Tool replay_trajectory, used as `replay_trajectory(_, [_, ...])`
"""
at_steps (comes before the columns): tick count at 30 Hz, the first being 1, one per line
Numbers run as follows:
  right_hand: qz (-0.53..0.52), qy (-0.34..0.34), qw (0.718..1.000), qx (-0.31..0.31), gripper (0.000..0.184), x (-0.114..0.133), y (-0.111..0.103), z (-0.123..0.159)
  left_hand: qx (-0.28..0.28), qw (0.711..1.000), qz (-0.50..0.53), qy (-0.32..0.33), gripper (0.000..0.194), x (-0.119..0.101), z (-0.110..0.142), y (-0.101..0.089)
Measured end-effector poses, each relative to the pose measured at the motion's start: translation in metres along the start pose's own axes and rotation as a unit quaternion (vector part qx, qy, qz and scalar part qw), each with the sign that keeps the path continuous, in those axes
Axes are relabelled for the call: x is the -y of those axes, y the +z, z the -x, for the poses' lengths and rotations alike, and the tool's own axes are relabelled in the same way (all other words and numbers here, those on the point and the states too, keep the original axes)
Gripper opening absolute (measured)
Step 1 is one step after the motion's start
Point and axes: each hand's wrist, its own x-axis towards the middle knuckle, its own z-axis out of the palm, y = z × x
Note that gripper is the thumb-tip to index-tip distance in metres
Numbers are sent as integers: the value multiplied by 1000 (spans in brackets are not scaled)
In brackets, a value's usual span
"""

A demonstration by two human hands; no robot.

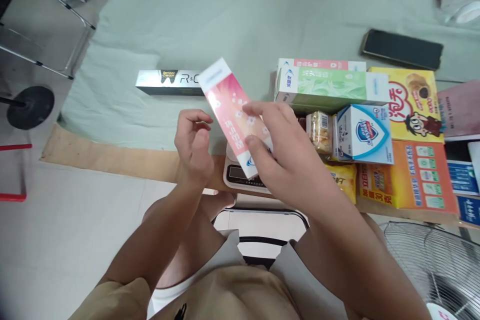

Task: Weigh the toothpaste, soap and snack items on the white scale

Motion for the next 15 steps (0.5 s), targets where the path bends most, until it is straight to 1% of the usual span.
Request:
replay_trajectory(1, [0,-12,1000,-1,37,-6,-1,4,-10,1000,-12,-10,39,7,-6,1])
replay_trajectory(3, [1,-27,1000,2,35,-16,-3,11,-13,999,-29,-33,47,17,-14,5])
replay_trajectory(5, [14,-25,1000,10,35,-23,-5,16,3,998,-35,-55,56,22,-19,11])
replay_trajectory(7, [36,-17,999,20,35,-25,-8,19,33,997,-38,-61,60,24,-20,17])
replay_trajectory(11, [75,-15,996,43,35,-24,-16,18,84,994,-66,-23,59,21,-21,24])
replay_trajectory(13, [94,-20,994,57,36,-25,-19,17,94,992,-85,-7,58,20,-21,25])
replay_trajectory(15, [111,-29,991,67,37,-26,-21,16,92,991,-98,-2,59,20,-21,25])
